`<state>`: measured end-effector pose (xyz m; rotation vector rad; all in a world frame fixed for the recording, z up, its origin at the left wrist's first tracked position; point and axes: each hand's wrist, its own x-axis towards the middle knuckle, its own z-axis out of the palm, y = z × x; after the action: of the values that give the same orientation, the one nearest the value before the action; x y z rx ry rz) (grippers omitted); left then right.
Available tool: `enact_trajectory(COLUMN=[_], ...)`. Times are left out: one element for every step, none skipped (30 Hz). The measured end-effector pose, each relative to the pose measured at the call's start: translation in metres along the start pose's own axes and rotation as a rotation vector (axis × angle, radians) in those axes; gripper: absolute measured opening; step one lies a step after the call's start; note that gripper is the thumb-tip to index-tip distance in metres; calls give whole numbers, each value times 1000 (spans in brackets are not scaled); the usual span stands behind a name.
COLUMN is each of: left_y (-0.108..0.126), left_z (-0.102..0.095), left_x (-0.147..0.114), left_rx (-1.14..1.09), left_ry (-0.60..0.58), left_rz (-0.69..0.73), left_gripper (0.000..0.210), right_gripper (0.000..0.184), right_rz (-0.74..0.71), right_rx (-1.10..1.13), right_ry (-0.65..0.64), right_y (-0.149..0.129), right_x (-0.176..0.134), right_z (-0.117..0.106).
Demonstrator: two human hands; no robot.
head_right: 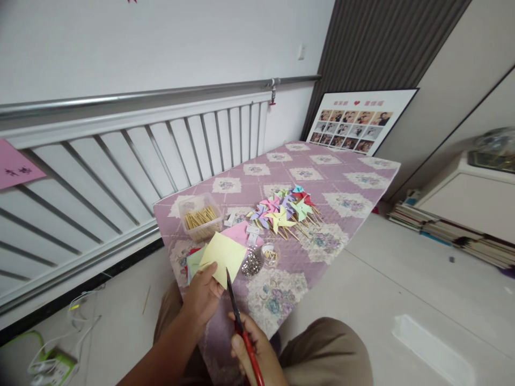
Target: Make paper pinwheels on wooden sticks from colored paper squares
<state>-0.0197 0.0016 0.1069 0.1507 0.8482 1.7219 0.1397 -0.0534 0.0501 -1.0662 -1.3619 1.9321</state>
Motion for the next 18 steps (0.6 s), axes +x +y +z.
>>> enact_trajectory(left_y=[-1,-1,-2,-2,-2,-3,-3,-3,-3,-3,-3,-3,-3,-2,-2,-2,-2,-1], left_z=[0,-1,-1,-1,-1,-1,-1,-1,0,0,0,0,0,0,0,0,1,1], left_x=[0,-1,-1,-1,-2,-2,-2,-3,-3,-3,-4,-4,-4,-5,-5,-6,-6,-7], left_rx=[-1,-6,-16,-28,-40,-49,-53,-53,-49,-44,-38,-35,-35,-38,-42,-46,-48,-48], left_ry=[-3,-4,-1,2,1,-1,-5,-8,-9,-8,-4,-1,0,-2,-7,-12,-19,-25], left_rz=[-4,-6,-7,-7,-7,-8,-9,-9,-10,-9,-8,-6,-5,-5,-6,-8,-10,-12], left_gripper=[21,21,21,22,22,23,23,23,23,23,24,24,24,24,23,22,21,21], right_gripper=[60,60,61,61,61,60,60,59,59,58,58,58,58,57,58,58,59,60], right_rz=[-1,-2,-3,-5,-8,-10,-10,-9,-8,-6,-5,-8,-15,-21,-22,-21,-15,-6], right_rx=[0,0,1,3,8,15,22,28,34,39,45,54,68,84,98,109,115,119], right_ry=[-9,-20,-28,-32,-27,-16,-3,9,19,25,31,41,56,72,84,94,95,89], right_y=[2,3,4,5,5,5,3,2,0,-2,-4,-6,-7,-8,-8,-7,-6,-5], right_x=[1,2,2,3,3,2,2,1,0,-1,-2,-2,-2,-2,-2,-2,-1,-1], right_z=[-1,-1,-1,-1,-1,0,1,2,3,5,6,7,8,9,9,10,10,10])
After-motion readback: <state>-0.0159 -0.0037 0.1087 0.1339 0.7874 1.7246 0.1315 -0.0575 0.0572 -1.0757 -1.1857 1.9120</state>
